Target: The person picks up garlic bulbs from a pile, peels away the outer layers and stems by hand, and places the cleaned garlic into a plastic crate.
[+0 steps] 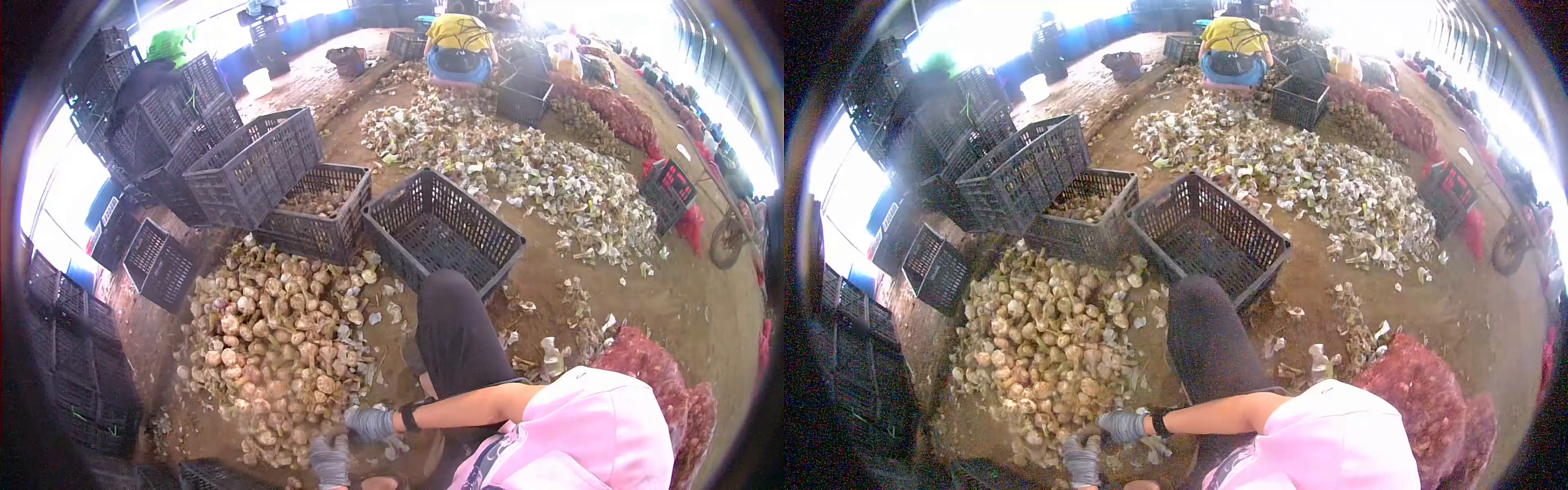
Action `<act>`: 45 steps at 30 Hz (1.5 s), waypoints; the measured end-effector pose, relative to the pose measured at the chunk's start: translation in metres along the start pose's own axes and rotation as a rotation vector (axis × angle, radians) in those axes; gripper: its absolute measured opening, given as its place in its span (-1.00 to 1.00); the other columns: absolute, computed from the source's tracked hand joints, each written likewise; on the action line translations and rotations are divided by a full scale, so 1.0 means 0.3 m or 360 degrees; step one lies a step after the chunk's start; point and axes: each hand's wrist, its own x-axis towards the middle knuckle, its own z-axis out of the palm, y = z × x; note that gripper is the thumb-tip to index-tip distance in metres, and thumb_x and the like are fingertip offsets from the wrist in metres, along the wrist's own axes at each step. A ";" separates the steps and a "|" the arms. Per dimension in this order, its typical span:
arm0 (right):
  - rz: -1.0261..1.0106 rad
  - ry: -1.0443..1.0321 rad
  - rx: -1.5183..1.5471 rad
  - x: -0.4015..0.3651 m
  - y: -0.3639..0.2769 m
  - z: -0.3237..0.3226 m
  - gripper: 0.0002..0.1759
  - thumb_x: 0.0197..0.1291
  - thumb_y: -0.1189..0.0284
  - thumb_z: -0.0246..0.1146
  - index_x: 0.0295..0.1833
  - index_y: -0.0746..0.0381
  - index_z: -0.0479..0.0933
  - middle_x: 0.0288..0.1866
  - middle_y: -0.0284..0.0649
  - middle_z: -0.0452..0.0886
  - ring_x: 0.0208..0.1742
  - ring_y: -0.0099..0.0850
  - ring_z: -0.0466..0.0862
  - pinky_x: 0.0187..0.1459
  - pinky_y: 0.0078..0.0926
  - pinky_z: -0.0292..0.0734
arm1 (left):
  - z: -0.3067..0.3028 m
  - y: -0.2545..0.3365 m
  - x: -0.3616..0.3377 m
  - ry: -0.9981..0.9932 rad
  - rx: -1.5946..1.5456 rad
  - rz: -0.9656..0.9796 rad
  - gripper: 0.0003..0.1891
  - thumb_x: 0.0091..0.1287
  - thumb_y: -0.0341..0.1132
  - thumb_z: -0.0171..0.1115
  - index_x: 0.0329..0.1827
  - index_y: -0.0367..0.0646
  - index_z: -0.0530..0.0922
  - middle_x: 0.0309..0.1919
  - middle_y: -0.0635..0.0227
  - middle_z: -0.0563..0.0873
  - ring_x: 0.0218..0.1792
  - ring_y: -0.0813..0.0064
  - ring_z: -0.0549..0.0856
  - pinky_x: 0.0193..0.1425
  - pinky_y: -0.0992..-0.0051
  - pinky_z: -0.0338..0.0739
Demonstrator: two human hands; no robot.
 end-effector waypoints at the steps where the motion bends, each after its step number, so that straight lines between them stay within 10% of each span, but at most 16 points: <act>1: -0.0004 0.0002 0.0005 0.004 0.015 0.004 -0.57 -0.02 0.25 0.19 -0.08 0.30 0.41 -0.40 -0.02 0.51 -0.32 -0.11 0.52 -0.26 -0.26 0.43 | 0.021 -0.037 -0.009 0.0083 -0.0316 0.0193 -0.68 0.02 -0.48 0.18 -0.10 -0.27 0.55 -0.16 0.11 0.63 -0.11 0.37 0.58 0.01 0.45 0.43; 3: 0.0136 0.0223 0.0362 0.018 0.038 -0.005 -0.59 0.07 0.26 0.14 -0.04 0.31 0.40 -0.41 -0.05 0.53 -0.34 -0.12 0.52 -0.25 -0.28 0.43 | 0.049 -0.071 -0.008 0.0272 -0.0241 0.0488 -0.46 0.03 -0.56 0.16 0.17 -0.23 0.35 0.08 0.16 0.48 0.02 0.39 0.49 0.14 0.43 0.36; 5: 0.0367 0.0092 0.0553 0.029 -0.019 -0.120 -0.59 0.12 0.28 0.11 -0.01 0.34 0.39 -0.42 -0.12 0.53 -0.34 -0.23 0.52 -0.27 -0.33 0.44 | 0.028 0.137 -0.076 0.0391 -0.0743 -0.0009 -0.27 -0.03 -0.60 0.24 0.28 -0.26 0.17 0.09 0.16 0.40 -0.07 0.38 0.50 0.05 0.43 0.41; 7: 0.0423 0.0041 0.0900 0.011 -0.078 -0.209 -0.64 0.14 0.29 0.09 -0.03 0.32 0.41 -0.46 -0.20 0.51 -0.43 -0.37 0.51 -0.38 -0.43 0.44 | 0.082 -0.099 -0.004 0.0303 -0.1062 0.0016 -0.23 -0.05 -0.60 0.28 0.29 -0.24 0.15 0.06 0.15 0.40 0.01 0.39 0.45 0.07 0.44 0.39; 11: 0.0309 0.0419 0.1060 0.017 -0.008 -0.105 -0.74 0.17 0.29 0.09 -0.18 0.29 0.42 -0.57 -0.33 0.45 -0.60 -0.56 0.45 -0.55 -0.59 0.38 | 0.120 -0.109 -0.019 0.0369 -0.0954 0.0126 -0.24 -0.07 -0.61 0.30 0.28 -0.26 0.18 0.11 0.15 0.38 0.10 0.37 0.40 0.14 0.42 0.35; 22: 0.0192 0.0160 0.1225 -0.015 -0.178 -0.318 -0.62 0.15 0.19 0.17 -0.26 0.36 0.46 -0.55 -0.43 0.41 -0.48 -0.68 0.36 -0.46 -0.63 0.36 | 0.101 -0.019 -0.057 0.0564 -0.0601 0.0339 -0.35 -0.04 -0.57 0.28 0.20 -0.30 0.29 0.13 0.15 0.40 0.12 0.34 0.42 0.18 0.42 0.33; 23: 0.0287 -0.0028 0.1237 -0.004 -0.138 -0.302 -0.66 0.09 0.28 0.20 -0.14 0.34 0.44 -0.38 -0.30 0.49 -0.39 -0.54 0.45 -0.37 -0.48 0.42 | 0.089 -0.003 -0.057 0.0562 -0.0600 0.0313 -0.35 -0.04 -0.57 0.28 0.20 -0.30 0.29 0.13 0.15 0.40 0.12 0.34 0.42 0.18 0.42 0.33; 25: -0.0847 0.0436 -0.0331 -0.002 -0.059 -0.266 -0.49 -0.04 0.32 0.23 0.07 0.25 0.37 0.00 -0.15 0.44 -0.08 -0.30 0.47 -0.05 -0.32 0.42 | 0.066 0.001 -0.073 0.0552 -0.0331 0.0368 -0.36 -0.04 -0.59 0.24 0.21 -0.31 0.29 0.13 0.15 0.41 0.09 0.34 0.44 0.18 0.42 0.33; 28: -0.0727 0.0212 -0.0332 -0.047 -0.110 -0.333 -0.25 -0.08 0.42 0.22 0.31 0.05 0.17 0.31 -0.15 0.15 0.31 -0.22 0.15 0.33 -0.36 0.04 | 0.043 0.100 -0.094 0.0547 -0.0938 0.0166 -0.41 0.01 -0.51 0.28 0.17 -0.24 0.33 -0.05 0.22 0.51 -0.04 0.41 0.51 0.02 0.47 0.49; 30: 0.0265 -0.0222 0.1951 -0.062 -0.177 -0.376 -0.34 0.01 0.00 0.13 0.22 0.06 0.31 0.22 -0.06 0.30 0.21 -0.16 0.28 0.26 -0.24 0.12 | 0.041 0.035 -0.058 0.0344 -0.1475 0.0255 -0.40 0.02 -0.47 0.33 0.17 -0.21 0.32 -0.08 0.28 0.53 -0.07 0.43 0.54 -0.01 0.50 0.53; 31: 0.0380 -0.0194 0.2033 -0.037 -0.192 -0.408 -0.42 0.01 0.10 0.16 0.15 0.12 0.35 0.14 -0.08 0.37 0.11 -0.22 0.35 0.16 -0.30 0.21 | 0.063 -0.058 -0.022 0.0231 -0.1633 0.0231 -0.42 0.04 -0.40 0.34 0.16 -0.20 0.34 -0.07 0.31 0.52 -0.06 0.48 0.54 -0.07 0.54 0.53; 34: 0.0197 -0.0073 0.0858 -0.014 -0.266 -0.458 -0.67 0.03 0.40 0.23 -0.07 0.29 0.48 -0.11 -0.15 0.58 -0.22 -0.40 0.57 -0.15 -0.46 0.47 | 0.011 0.006 -0.074 0.0443 -0.1570 0.0186 -0.45 0.08 -0.13 0.31 0.10 -0.18 0.39 -0.08 0.36 0.54 -0.14 0.53 0.55 -0.04 0.48 0.49; 41: 0.0347 -0.0127 0.1124 -0.024 -0.282 -0.386 -0.73 0.06 0.47 0.20 -0.11 0.34 0.49 -0.31 -0.14 0.60 -0.30 -0.48 0.55 -0.20 -0.50 0.46 | 0.004 -0.016 -0.026 0.0291 -0.2366 -0.0216 -0.56 0.15 0.11 0.15 -0.17 -0.09 0.51 -0.36 0.43 0.59 -0.37 0.53 0.57 -0.29 0.53 0.50; 45: 0.0177 -0.0136 0.0840 -0.037 -0.291 -0.370 -0.74 0.06 0.49 0.18 -0.11 0.36 0.48 -0.30 -0.13 0.59 -0.29 -0.46 0.55 -0.19 -0.50 0.45 | 0.039 -0.114 0.014 0.0174 -0.2209 -0.0913 -0.51 0.17 0.25 -0.03 -0.31 -0.02 0.50 -0.63 0.49 0.54 -0.78 0.61 0.43 -0.81 0.64 0.18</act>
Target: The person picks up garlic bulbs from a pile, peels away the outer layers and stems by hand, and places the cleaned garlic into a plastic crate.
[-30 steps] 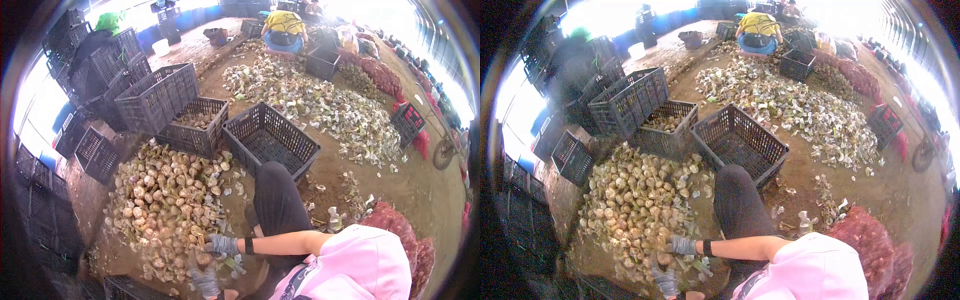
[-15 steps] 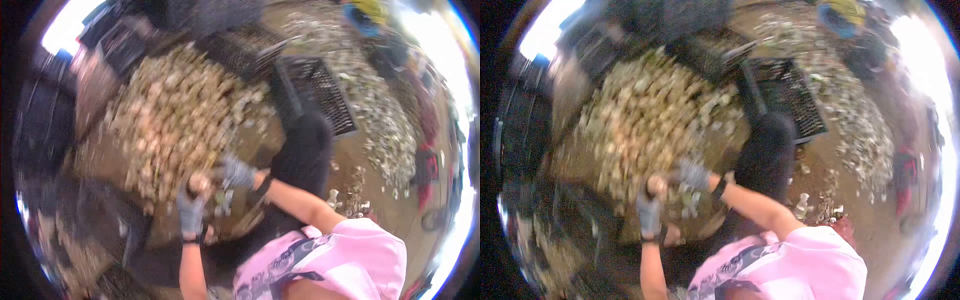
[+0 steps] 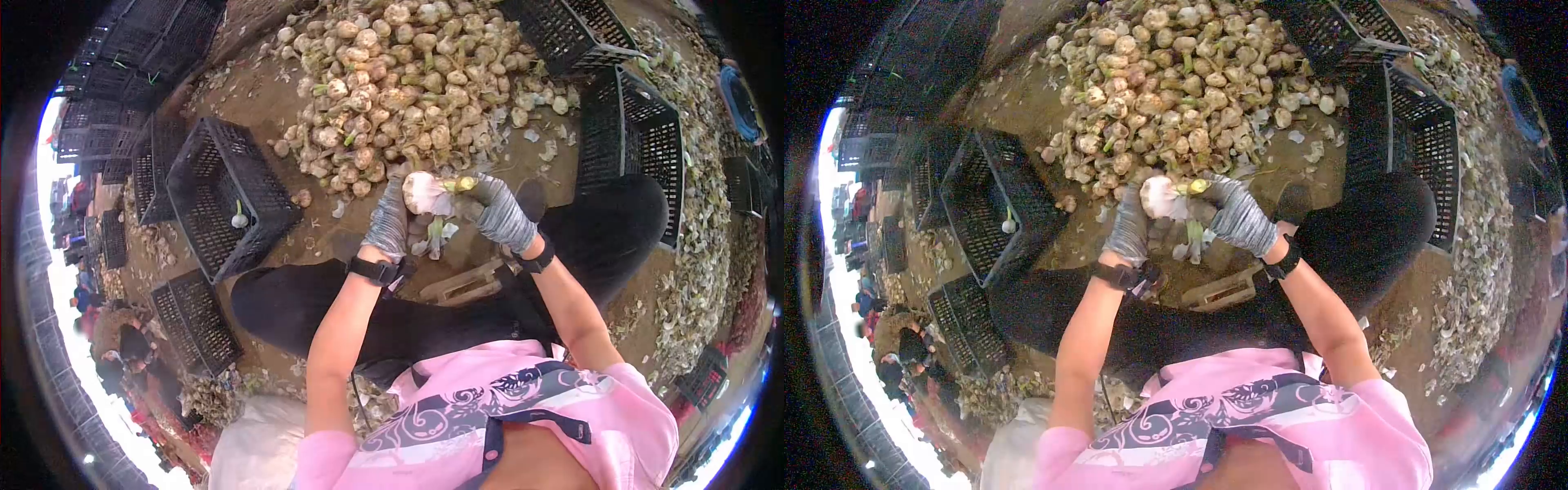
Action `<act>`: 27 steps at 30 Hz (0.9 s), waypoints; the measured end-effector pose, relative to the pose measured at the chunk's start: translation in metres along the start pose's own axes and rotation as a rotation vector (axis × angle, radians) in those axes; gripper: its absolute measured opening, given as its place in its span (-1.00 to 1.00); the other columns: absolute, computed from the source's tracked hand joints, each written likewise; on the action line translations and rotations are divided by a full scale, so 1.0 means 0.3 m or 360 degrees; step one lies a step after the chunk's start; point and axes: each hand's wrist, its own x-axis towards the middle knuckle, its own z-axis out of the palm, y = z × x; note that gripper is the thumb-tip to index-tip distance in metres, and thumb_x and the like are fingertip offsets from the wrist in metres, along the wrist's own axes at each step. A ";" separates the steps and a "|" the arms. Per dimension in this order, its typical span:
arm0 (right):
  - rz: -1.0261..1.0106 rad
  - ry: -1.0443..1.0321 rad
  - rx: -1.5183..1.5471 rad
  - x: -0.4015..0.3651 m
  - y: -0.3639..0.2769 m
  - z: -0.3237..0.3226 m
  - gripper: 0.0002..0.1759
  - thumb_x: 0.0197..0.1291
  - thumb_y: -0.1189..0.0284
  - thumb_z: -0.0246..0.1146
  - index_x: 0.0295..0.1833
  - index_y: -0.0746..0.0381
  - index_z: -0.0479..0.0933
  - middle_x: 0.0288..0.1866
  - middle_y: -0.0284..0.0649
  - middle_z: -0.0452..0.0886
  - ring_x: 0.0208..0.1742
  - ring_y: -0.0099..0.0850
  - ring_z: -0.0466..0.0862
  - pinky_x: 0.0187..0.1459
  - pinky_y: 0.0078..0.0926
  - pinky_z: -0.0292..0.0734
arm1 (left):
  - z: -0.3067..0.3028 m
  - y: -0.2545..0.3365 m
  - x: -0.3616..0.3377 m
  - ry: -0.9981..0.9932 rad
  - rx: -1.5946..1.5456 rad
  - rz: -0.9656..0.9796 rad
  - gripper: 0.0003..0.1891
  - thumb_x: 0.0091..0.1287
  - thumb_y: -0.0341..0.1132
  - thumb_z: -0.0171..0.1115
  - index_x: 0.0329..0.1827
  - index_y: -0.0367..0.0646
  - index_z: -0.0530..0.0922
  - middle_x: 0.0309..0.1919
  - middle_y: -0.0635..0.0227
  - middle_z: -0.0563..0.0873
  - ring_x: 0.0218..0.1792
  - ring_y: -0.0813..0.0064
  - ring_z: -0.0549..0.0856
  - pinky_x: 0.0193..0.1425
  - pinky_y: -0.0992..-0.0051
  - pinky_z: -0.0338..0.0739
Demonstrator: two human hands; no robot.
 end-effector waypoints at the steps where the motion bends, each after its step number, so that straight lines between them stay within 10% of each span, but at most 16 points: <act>1: 0.0081 0.0034 0.0062 -0.001 0.006 0.005 -0.75 0.07 0.49 0.17 -0.13 0.37 0.49 -0.32 -0.13 0.59 -0.31 -0.44 0.55 -0.21 -0.49 0.46 | -0.009 -0.005 0.011 -0.0029 -0.0009 -0.0081 -0.49 0.18 0.27 -0.07 -0.31 -0.02 0.50 -0.64 0.49 0.54 -0.81 0.63 0.40 -0.84 0.64 0.10; 7: 0.0395 0.0367 0.0188 0.016 0.113 0.017 -0.78 0.07 0.47 0.14 -0.20 0.39 0.49 -0.43 -0.19 0.58 -0.43 -0.45 0.52 -0.34 -0.48 0.46 | 0.011 -0.060 -0.002 -0.0156 0.0329 0.0562 -0.43 0.25 0.20 -0.09 -0.05 -0.16 0.47 -0.37 0.35 0.58 -0.41 0.53 0.57 -0.43 0.58 0.48; 11: 0.0482 0.0480 0.0601 0.024 0.088 0.019 -0.78 0.05 0.46 0.17 -0.22 0.39 0.50 -0.44 -0.30 0.56 -0.45 -0.56 0.48 -0.39 -0.56 0.43 | 0.077 -0.073 -0.051 -0.0042 0.1153 0.1685 -0.28 0.11 -0.34 0.31 0.28 -0.27 0.11 -0.08 0.24 0.44 -0.12 0.42 0.49 0.01 0.53 0.43; 16: 0.0458 0.0340 0.0160 0.013 0.037 0.012 -0.80 0.02 0.54 0.13 -0.19 0.36 0.50 -0.41 -0.23 0.57 -0.40 -0.57 0.48 -0.32 -0.56 0.42 | 0.095 -0.024 -0.080 -0.0084 0.0494 0.1306 -0.48 0.15 -0.13 0.27 0.05 -0.28 0.34 -0.32 0.33 0.55 -0.29 0.53 0.56 -0.12 0.55 0.48; 17: -0.0181 0.0637 -0.0226 0.012 0.062 0.065 -0.79 0.06 0.52 0.07 -0.18 0.35 0.49 -0.38 -0.18 0.57 -0.38 -0.55 0.50 -0.31 -0.53 0.43 | 0.079 0.014 -0.099 -0.0224 0.0219 0.0915 -0.51 0.15 -0.01 0.21 -0.06 -0.25 0.40 -0.37 0.35 0.57 -0.34 0.53 0.58 -0.18 0.55 0.51; 19: 0.0068 0.0419 0.0022 -0.006 0.093 0.060 -0.77 0.07 0.51 0.07 -0.14 0.35 0.48 -0.36 -0.18 0.56 -0.36 -0.53 0.51 -0.30 -0.53 0.44 | 0.035 0.021 -0.047 -0.0143 -0.0031 0.0422 -0.44 0.13 0.25 0.05 -0.28 -0.16 0.51 -0.45 0.37 0.60 -0.46 0.49 0.61 -0.32 0.50 0.55; 22: 0.0327 0.0183 0.0403 -0.004 0.075 0.053 -0.72 0.11 0.49 0.07 -0.05 0.35 0.42 -0.35 -0.23 0.56 -0.31 -0.51 0.55 -0.27 -0.55 0.47 | 0.051 0.055 -0.077 0.0074 0.0033 0.0054 -0.38 0.11 0.35 -0.06 -0.11 -0.02 0.53 -0.29 0.35 0.63 -0.27 0.53 0.58 -0.33 0.63 0.44; 24: 0.0341 0.0218 0.0891 0.003 0.089 0.033 -0.70 0.15 0.46 0.08 -0.01 0.35 0.39 -0.32 -0.30 0.55 -0.30 -0.53 0.53 -0.24 -0.58 0.47 | 0.006 0.018 -0.028 -0.0257 0.0117 0.0238 -0.39 0.11 0.31 0.03 -0.12 -0.08 0.53 -0.28 0.40 0.63 -0.30 0.54 0.58 -0.26 0.56 0.47; 26: 0.0345 0.0171 0.0793 0.005 0.120 0.022 -0.71 0.17 0.45 0.09 -0.01 0.34 0.40 -0.28 -0.34 0.55 -0.28 -0.57 0.52 -0.21 -0.62 0.46 | 0.018 -0.009 -0.016 -0.0018 0.0524 0.1316 -0.58 0.15 -0.03 0.24 -0.14 -0.23 0.54 -0.46 0.42 0.59 -0.45 0.62 0.55 -0.28 0.61 0.46; 27: 0.0289 0.0274 0.0682 0.003 0.099 0.035 -0.71 0.17 0.45 0.09 0.00 0.33 0.39 -0.26 -0.34 0.54 -0.26 -0.59 0.51 -0.19 -0.63 0.45 | 0.013 0.001 -0.033 0.0057 0.0953 0.1364 -0.75 0.15 -0.26 0.27 -0.21 -0.24 0.56 -0.45 0.42 0.61 -0.42 0.62 0.56 -0.25 0.63 0.43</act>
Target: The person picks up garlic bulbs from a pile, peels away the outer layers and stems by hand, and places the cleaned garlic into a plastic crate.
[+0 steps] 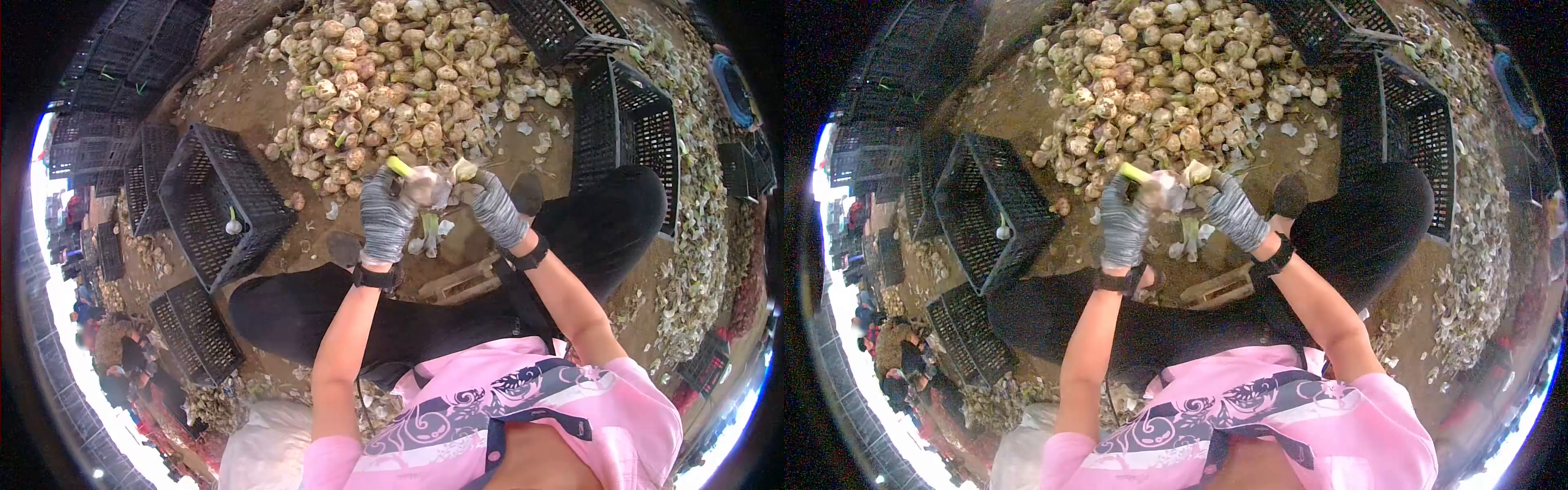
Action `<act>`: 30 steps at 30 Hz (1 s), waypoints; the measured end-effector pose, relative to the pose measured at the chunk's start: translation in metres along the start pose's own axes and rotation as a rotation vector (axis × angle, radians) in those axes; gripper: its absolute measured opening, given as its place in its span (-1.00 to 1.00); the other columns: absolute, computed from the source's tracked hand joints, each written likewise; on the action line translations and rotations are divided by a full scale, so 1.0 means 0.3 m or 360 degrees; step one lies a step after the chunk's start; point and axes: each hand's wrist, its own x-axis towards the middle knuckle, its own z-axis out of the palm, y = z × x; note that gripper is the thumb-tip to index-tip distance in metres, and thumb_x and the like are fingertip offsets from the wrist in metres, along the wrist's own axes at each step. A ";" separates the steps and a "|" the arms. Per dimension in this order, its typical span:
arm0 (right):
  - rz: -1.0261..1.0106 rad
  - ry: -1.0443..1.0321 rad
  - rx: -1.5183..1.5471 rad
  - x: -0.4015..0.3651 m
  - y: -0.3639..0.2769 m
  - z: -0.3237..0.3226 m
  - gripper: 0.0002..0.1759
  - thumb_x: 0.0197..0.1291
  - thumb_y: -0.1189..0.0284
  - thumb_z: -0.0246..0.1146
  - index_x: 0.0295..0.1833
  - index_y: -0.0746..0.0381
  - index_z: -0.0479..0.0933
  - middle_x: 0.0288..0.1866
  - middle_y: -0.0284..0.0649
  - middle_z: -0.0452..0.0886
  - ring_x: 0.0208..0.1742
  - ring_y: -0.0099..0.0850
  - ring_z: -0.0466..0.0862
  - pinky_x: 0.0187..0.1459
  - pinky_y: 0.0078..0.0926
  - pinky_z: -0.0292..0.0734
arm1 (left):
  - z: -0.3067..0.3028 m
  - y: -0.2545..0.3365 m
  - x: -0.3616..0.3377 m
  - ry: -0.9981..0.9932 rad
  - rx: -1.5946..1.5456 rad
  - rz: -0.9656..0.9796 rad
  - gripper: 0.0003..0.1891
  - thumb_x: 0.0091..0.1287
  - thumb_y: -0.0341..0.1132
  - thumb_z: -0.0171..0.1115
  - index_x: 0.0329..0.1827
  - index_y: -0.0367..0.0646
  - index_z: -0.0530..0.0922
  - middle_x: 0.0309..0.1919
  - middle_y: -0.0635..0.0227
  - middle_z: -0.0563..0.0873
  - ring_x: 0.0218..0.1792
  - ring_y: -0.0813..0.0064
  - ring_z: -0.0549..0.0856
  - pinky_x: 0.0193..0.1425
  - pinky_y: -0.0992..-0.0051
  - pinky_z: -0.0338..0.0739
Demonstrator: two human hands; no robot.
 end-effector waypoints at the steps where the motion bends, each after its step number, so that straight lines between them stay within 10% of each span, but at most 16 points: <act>1: -0.0088 0.0097 -0.0096 -0.004 -0.008 0.010 -0.71 0.17 0.46 0.10 0.01 0.33 0.39 -0.23 -0.33 0.54 -0.23 -0.60 0.51 -0.17 -0.64 0.45 | 0.002 0.016 0.003 -0.0005 -0.0004 0.0000 -0.75 0.15 -0.26 0.27 -0.21 -0.24 0.56 -0.45 0.42 0.61 -0.42 0.62 0.56 -0.25 0.63 0.43; 6: -0.0358 0.0080 -0.0259 0.015 0.009 -0.039 -0.75 0.17 0.47 0.10 -0.04 0.32 0.41 -0.21 -0.30 0.53 -0.18 -0.56 0.52 -0.16 -0.63 0.46 | -0.025 0.012 0.014 -0.0029 -0.0114 -0.0076 -0.84 0.13 -0.35 0.28 -0.27 -0.22 0.58 -0.41 0.40 0.64 -0.38 0.63 0.56 -0.27 0.59 0.46; 9: 0.0093 -0.0326 0.1336 0.027 -0.073 -0.083 -0.85 0.16 0.48 0.07 -0.17 0.29 0.44 -0.28 -0.21 0.55 -0.25 -0.42 0.57 -0.21 -0.55 0.53 | -0.051 0.055 0.017 -0.0140 -0.0150 -0.0057 -0.83 0.15 -0.35 0.27 -0.24 -0.21 0.57 -0.38 0.39 0.65 -0.35 0.63 0.58 -0.25 0.59 0.47; 12: 0.0324 -0.0432 0.1910 0.059 -0.056 -0.145 -0.76 0.13 0.40 0.12 -0.13 0.30 0.43 -0.25 -0.17 0.55 -0.24 -0.40 0.59 -0.22 -0.53 0.54 | -0.057 0.079 0.006 -0.0240 -0.0364 -0.0146 -0.79 0.17 -0.30 0.26 -0.21 -0.22 0.57 -0.35 0.39 0.66 -0.32 0.63 0.58 -0.23 0.59 0.48; 15: -0.0274 0.0024 -0.0074 0.049 -0.094 -0.115 -0.61 0.08 0.30 0.17 -0.05 0.33 0.42 -0.19 -0.10 0.56 -0.18 -0.31 0.58 -0.13 -0.43 0.52 | -0.055 0.042 0.009 -0.0184 -0.0183 -0.0118 -0.78 0.17 -0.28 0.26 -0.20 -0.22 0.57 -0.36 0.41 0.66 -0.34 0.64 0.58 -0.25 0.60 0.48; 18: -0.0029 -0.0345 -0.1336 0.032 -0.072 -0.069 -0.47 0.02 0.25 0.22 0.08 0.32 0.38 -0.06 0.02 0.53 -0.08 -0.14 0.54 0.01 -0.29 0.40 | -0.051 0.054 0.007 -0.0113 -0.0262 -0.0092 -0.79 0.18 -0.27 0.24 -0.23 -0.23 0.57 -0.37 0.43 0.65 -0.35 0.64 0.58 -0.27 0.60 0.47; 21: -0.0268 -0.0712 -0.1290 0.016 -0.093 -0.055 -0.47 0.06 0.22 0.21 0.08 0.33 0.38 -0.09 0.06 0.54 -0.07 -0.13 0.53 -0.02 -0.31 0.41 | -0.073 0.019 0.015 -0.0062 -0.0605 -0.0379 -0.80 0.19 -0.28 0.23 -0.24 -0.22 0.58 -0.38 0.43 0.65 -0.36 0.64 0.58 -0.27 0.61 0.47; 25: 0.0321 -0.0108 -0.0401 0.027 -0.157 -0.031 -0.55 0.17 0.20 0.14 0.05 0.31 0.41 -0.25 -0.22 0.58 -0.32 -0.53 0.57 -0.32 -0.59 0.48 | -0.059 0.045 0.005 -0.0114 -0.0479 -0.0190 -0.81 0.21 -0.36 0.18 -0.14 -0.21 0.55 -0.29 0.40 0.65 -0.27 0.64 0.59 -0.15 0.62 0.47; 30: -0.0153 0.0065 -0.0283 0.043 -0.078 -0.010 -0.59 0.19 0.15 0.14 -0.07 0.28 0.47 -0.38 -0.40 0.47 -0.35 -0.65 0.43 -0.30 -0.68 0.38 | -0.035 0.081 0.007 -0.0329 -0.0427 -0.0020 -0.80 0.24 -0.47 0.09 -0.08 -0.21 0.52 -0.16 0.32 0.63 -0.11 0.55 0.57 0.00 0.55 0.44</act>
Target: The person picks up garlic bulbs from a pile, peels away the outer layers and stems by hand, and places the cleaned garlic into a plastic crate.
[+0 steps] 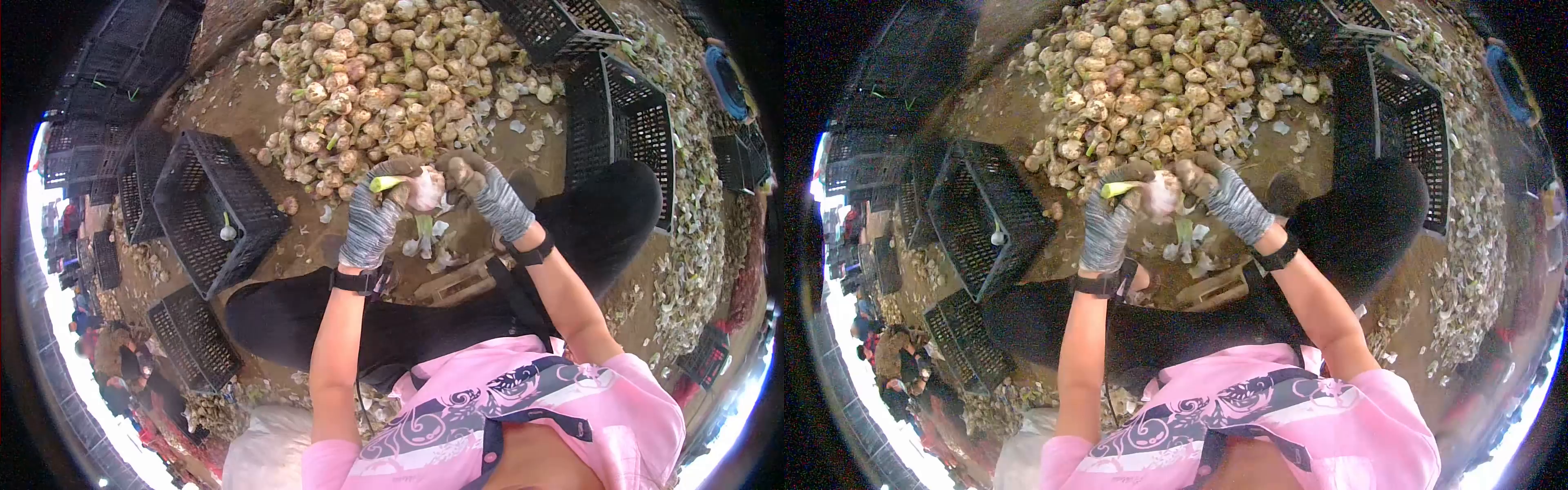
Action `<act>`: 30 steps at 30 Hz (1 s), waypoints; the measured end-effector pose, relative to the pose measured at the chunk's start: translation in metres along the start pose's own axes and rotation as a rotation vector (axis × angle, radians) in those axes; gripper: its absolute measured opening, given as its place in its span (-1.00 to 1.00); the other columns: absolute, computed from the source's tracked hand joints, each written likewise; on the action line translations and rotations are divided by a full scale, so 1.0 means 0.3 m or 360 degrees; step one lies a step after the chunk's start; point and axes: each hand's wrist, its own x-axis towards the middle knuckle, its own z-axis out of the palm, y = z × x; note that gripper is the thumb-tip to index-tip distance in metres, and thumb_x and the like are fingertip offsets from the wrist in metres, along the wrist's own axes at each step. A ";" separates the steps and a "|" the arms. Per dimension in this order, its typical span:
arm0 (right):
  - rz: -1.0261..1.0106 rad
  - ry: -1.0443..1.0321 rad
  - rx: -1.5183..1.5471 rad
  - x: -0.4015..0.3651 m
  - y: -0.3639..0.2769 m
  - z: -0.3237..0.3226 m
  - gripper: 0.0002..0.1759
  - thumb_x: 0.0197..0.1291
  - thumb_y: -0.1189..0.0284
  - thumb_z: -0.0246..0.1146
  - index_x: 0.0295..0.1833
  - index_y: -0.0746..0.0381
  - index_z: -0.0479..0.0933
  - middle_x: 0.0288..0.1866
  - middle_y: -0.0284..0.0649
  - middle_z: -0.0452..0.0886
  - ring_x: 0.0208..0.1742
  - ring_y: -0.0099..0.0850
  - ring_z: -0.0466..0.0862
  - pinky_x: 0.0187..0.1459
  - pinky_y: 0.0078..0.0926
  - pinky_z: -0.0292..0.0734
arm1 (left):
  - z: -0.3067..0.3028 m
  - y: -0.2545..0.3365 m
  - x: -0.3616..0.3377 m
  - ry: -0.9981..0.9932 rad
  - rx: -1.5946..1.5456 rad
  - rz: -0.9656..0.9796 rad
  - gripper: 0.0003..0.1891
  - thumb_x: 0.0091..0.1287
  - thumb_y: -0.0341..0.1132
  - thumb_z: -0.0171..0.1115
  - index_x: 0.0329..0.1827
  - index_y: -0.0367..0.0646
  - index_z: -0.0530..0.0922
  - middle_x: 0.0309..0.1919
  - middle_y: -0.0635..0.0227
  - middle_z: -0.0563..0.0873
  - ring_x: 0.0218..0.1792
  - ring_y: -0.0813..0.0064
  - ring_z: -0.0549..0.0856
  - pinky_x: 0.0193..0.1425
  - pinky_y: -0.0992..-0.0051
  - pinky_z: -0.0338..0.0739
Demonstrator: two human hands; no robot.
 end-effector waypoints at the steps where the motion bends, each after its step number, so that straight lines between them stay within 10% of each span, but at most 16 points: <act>1: 0.0006 0.0007 -0.0002 -0.002 0.036 -0.014 -0.59 0.19 0.15 0.14 -0.07 0.28 0.47 -0.38 -0.40 0.47 -0.35 -0.65 0.43 -0.30 -0.68 0.38 | 0.000 -0.007 0.000 -0.0005 -0.0005 -0.0006 -0.80 0.24 -0.47 0.09 -0.08 -0.21 0.52 -0.16 0.32 0.63 -0.11 0.55 0.57 0.00 0.55 0.44; 12: 0.0197 -0.0083 0.0116 -0.021 -0.066 -0.018 -0.74 0.13 0.38 0.21 -0.13 0.31 0.44 -0.28 -0.30 0.55 -0.31 -0.56 0.54 -0.26 -0.55 0.49 | 0.007 -0.034 0.005 -0.0019 0.0127 0.0045 -0.79 0.25 -0.44 0.10 -0.05 -0.19 0.51 -0.18 0.35 0.63 -0.13 0.56 0.57 0.00 0.55 0.44; 17: -0.0314 0.0049 -0.0552 -0.040 -0.068 0.023 -0.72 -0.03 0.49 0.25 -0.15 0.32 0.45 -0.30 -0.11 0.57 -0.29 -0.35 0.58 -0.20 -0.42 0.47 | 0.008 -0.018 0.004 -0.0084 0.0324 0.0231 -0.81 0.23 -0.46 0.11 -0.10 -0.19 0.54 -0.22 0.36 0.64 -0.16 0.55 0.58 -0.03 0.54 0.46; 21: -0.0105 0.0225 -0.0766 0.002 -0.024 -0.046 -0.73 -0.10 0.49 0.26 -0.21 0.29 0.49 -0.26 -0.05 0.58 -0.26 -0.23 0.59 -0.18 -0.41 0.47 | -0.006 -0.039 -0.010 0.0182 -0.0307 -0.0116 -0.78 0.19 -0.47 0.17 -0.09 -0.20 0.52 -0.24 0.32 0.64 -0.19 0.56 0.59 -0.08 0.55 0.49; 25: -0.0238 -0.0700 -0.0699 -0.049 -0.047 -0.090 -0.77 -0.08 0.50 0.26 -0.23 0.32 0.52 -0.38 -0.23 0.58 -0.33 -0.48 0.54 -0.27 -0.53 0.45 | 0.013 -0.048 0.001 0.0220 -0.1284 -0.0332 -0.72 0.17 -0.43 0.21 -0.04 -0.21 0.48 -0.22 0.31 0.63 -0.17 0.46 0.62 -0.08 0.50 0.55; 27: 0.0295 -0.0925 0.0220 -0.051 -0.135 -0.127 -0.60 -0.30 0.38 0.44 -0.30 0.37 0.54 -0.39 -0.21 0.57 -0.43 -0.45 0.55 -0.35 -0.50 0.46 | 0.008 -0.048 -0.004 0.0208 -0.1488 -0.0415 -0.72 0.16 -0.43 0.20 -0.05 -0.23 0.48 -0.19 0.27 0.62 -0.12 0.40 0.61 -0.03 0.46 0.57; 30: -0.0076 -0.0764 0.0130 -0.036 -0.154 -0.166 -0.50 -0.12 0.08 0.33 -0.26 0.34 0.58 -0.27 -0.18 0.63 -0.22 -0.47 0.58 -0.12 -0.56 0.43 | -0.021 -0.111 0.009 0.0293 -0.1691 -0.0599 -0.72 0.19 -0.42 0.16 -0.05 -0.33 0.45 -0.10 0.15 0.58 -0.04 0.34 0.58 0.05 0.42 0.55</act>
